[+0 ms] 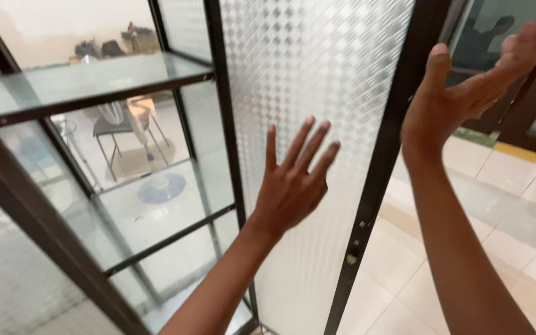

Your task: The person assembles a glass cabinet by aligning and securing the doors. They use both hands to position the door panels, engage the locking mechanisms, and ensure the doors are properly closed.

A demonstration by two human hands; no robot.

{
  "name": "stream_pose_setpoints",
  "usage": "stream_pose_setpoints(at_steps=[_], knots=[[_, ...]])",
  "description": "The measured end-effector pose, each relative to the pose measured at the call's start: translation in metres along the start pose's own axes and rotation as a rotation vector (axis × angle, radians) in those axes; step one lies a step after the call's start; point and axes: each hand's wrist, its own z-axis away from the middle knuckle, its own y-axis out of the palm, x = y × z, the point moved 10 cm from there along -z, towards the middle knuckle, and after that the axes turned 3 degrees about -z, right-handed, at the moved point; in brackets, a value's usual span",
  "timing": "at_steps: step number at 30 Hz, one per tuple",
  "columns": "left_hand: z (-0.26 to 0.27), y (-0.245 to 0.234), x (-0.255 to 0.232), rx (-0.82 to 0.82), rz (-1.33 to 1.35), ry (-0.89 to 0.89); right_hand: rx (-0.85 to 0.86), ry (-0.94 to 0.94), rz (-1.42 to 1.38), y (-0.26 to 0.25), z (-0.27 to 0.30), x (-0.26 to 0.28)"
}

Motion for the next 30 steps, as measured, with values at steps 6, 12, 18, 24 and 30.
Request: stream_pose_setpoints(at_steps=[6,12,18,24,30], knots=[[-0.047,0.037,-0.009,0.208,0.165,-0.197,0.536,0.561,-0.593,0.071,-0.010,-0.041],[-0.068,0.051,-0.031,0.194,0.248,-0.299,0.500,0.679,-0.725,0.074,0.012,-0.025],[-0.072,0.084,-0.070,0.122,0.433,-0.396,0.599,0.541,-0.756,0.076,0.006,-0.015],[-0.062,0.104,-0.075,-0.008,0.287,-0.356,0.650,0.674,-0.829,0.081,0.028,-0.029],[-0.055,0.112,-0.080,-0.059,0.367,-0.388,0.798,0.846,-0.896,0.080,0.045,-0.031]])
